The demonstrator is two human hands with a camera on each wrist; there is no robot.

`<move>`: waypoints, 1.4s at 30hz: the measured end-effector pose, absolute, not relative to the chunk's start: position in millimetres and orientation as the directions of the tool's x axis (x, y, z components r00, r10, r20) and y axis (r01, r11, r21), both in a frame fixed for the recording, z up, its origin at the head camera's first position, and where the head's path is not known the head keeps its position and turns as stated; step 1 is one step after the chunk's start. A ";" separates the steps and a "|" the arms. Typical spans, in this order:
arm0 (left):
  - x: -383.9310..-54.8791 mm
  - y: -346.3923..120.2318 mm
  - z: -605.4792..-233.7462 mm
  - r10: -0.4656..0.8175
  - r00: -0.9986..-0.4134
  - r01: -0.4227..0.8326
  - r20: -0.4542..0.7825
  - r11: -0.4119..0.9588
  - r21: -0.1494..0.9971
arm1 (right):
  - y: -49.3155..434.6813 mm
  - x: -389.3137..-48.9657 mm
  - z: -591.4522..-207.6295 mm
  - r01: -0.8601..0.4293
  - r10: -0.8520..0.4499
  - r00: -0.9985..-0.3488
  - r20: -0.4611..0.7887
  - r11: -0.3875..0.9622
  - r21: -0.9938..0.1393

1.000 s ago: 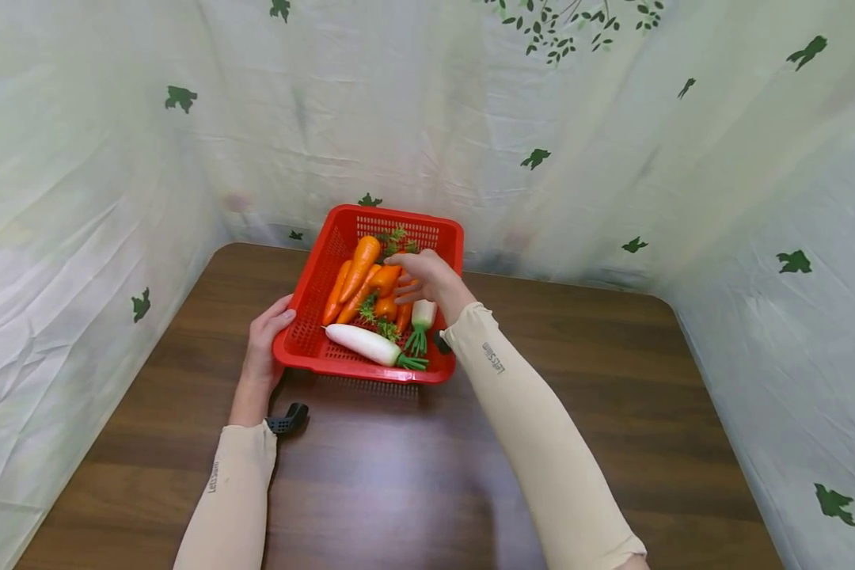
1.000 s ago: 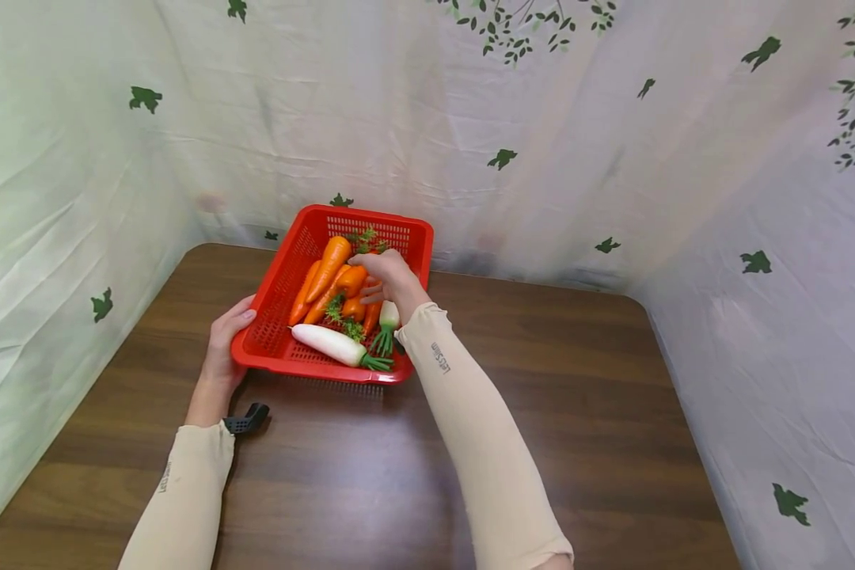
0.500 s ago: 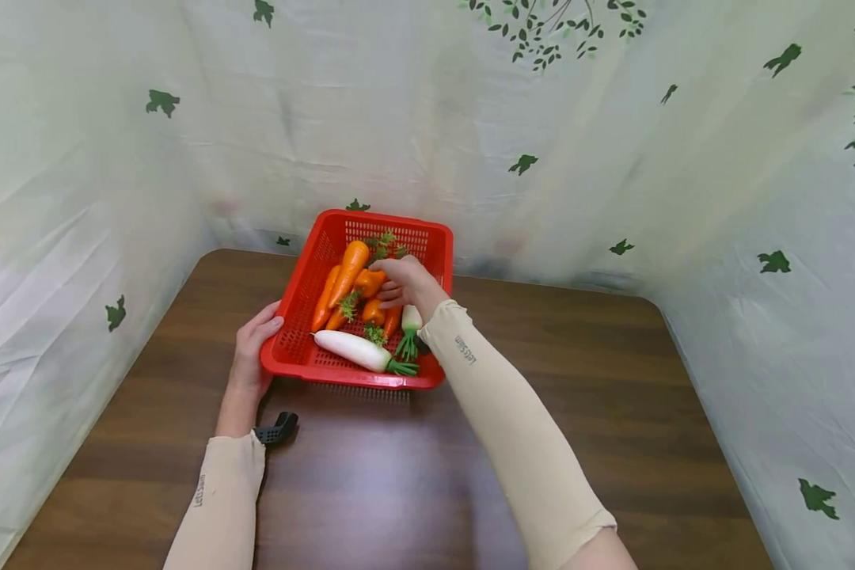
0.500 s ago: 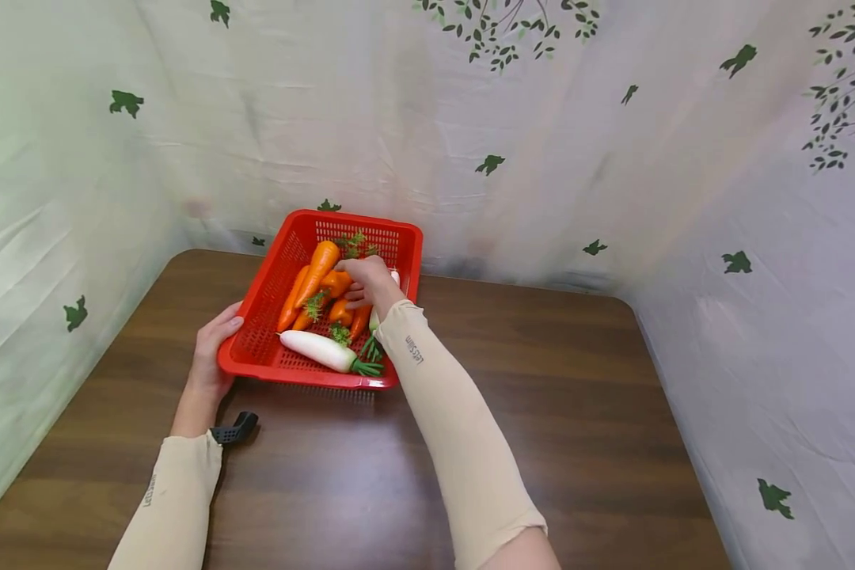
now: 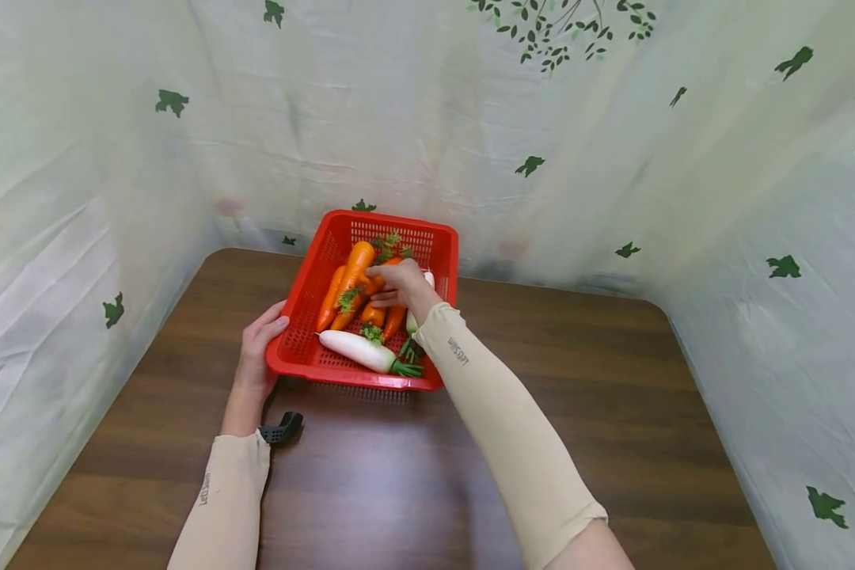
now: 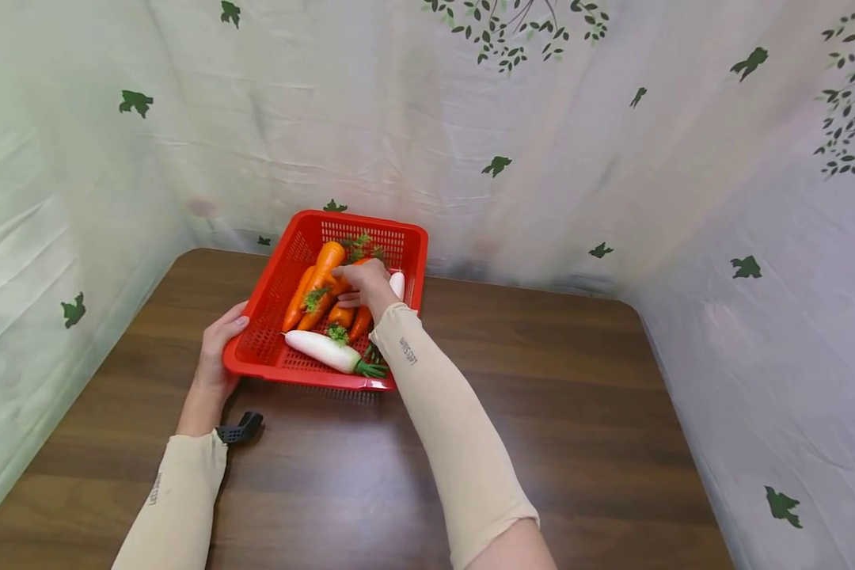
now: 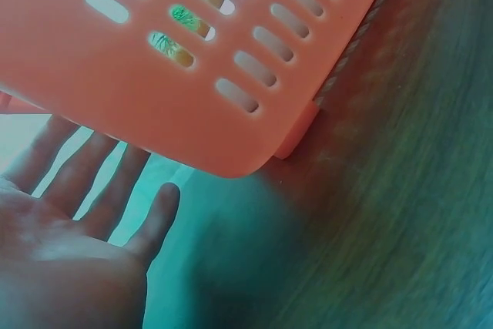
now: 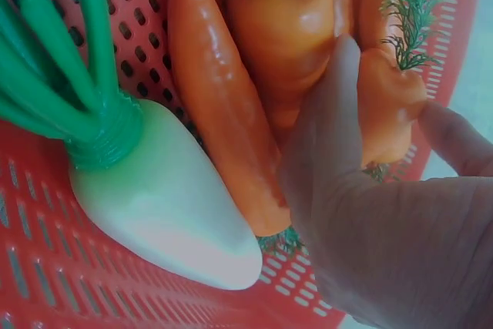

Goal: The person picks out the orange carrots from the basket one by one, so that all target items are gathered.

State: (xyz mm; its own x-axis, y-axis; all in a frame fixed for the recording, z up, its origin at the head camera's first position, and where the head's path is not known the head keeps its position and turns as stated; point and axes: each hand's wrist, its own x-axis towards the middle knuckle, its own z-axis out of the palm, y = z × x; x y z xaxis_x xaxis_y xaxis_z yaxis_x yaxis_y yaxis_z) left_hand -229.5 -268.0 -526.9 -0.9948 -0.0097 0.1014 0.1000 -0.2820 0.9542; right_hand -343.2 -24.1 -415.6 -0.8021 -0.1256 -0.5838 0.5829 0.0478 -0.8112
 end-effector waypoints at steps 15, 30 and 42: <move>-222.9 -259.2 -524.9 -0.028 -0.992 0.125 0.122 -0.301 0.945 | -6.9 -331.1 -403.4 0.629 -0.180 -0.764 -0.620 0.006 -0.777; -214.4 -258.0 -524.5 -0.077 -0.988 0.151 0.132 -0.347 0.926 | 6.2 -319.2 -382.3 0.719 -0.278 -0.672 -0.687 -0.021 -0.695; -205.5 -253.1 -526.7 -0.061 -0.992 0.129 0.115 -0.340 0.932 | 26.4 -297.6 -379.0 0.623 -0.346 -0.729 -0.591 0.024 -0.782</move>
State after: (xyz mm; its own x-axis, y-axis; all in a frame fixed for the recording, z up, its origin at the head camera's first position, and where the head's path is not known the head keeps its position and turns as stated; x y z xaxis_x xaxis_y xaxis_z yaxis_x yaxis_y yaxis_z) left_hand -205.5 -253.1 -526.7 -0.9915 -0.0608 0.1147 0.1286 -0.3396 0.9317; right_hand -297.6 26.4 -379.0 -0.7291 -0.3458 -0.5906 0.6225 0.0235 -0.7823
